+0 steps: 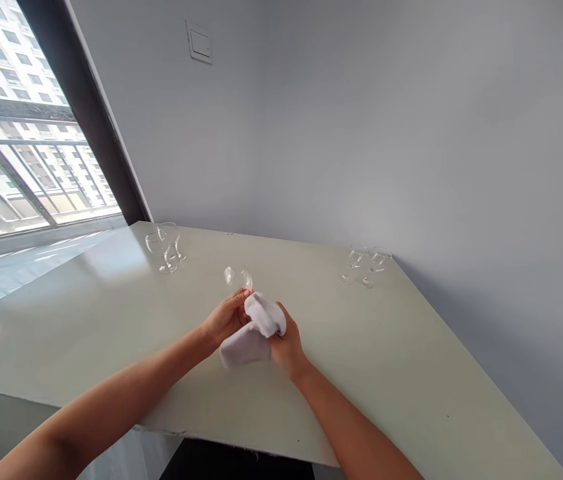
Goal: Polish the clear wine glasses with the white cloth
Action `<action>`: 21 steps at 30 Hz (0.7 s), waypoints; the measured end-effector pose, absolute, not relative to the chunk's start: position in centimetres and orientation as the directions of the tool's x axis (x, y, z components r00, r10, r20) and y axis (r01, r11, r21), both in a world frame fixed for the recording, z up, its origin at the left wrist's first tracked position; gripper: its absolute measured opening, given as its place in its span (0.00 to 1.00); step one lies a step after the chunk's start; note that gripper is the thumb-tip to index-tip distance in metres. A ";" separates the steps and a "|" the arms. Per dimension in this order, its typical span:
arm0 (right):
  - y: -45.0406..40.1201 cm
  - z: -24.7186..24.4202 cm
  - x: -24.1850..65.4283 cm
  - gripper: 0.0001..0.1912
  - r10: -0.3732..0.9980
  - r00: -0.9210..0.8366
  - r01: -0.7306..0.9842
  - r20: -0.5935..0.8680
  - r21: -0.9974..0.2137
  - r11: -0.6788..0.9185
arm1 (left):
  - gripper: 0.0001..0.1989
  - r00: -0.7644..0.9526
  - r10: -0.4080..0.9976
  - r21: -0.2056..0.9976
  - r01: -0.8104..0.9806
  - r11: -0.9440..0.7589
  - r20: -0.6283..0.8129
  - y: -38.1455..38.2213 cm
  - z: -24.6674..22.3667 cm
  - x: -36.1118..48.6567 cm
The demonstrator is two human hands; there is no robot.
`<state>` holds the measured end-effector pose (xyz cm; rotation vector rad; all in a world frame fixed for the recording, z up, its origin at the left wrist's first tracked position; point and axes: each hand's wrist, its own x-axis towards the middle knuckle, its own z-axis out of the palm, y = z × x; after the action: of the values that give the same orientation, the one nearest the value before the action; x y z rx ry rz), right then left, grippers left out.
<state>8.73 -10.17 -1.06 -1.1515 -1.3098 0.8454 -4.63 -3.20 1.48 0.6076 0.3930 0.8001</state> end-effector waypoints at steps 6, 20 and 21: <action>-9.2 -1.3 7.7 0.13 0.996 0.079 -0.560 -0.043 -0.828 0.009 | 0.12 0.530 0.848 0.697 -0.612 0.373 0.011 -3.6 1.7 -4.4; -9.8 -2.8 7.3 0.14 0.956 -0.203 -0.214 -0.213 -0.943 -0.256 | 0.16 0.267 0.917 0.933 -0.285 -0.220 0.298 -2.8 1.2 -5.0; -9.8 -2.6 7.5 0.13 0.964 -0.179 -0.130 -0.195 -0.967 -0.219 | 0.16 0.222 0.926 0.933 -0.261 -0.246 0.306 -2.5 1.2 -5.2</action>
<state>7.54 -9.83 -2.61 -1.1635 -1.1090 1.5539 -5.18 -2.53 1.23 1.3449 0.6984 1.3087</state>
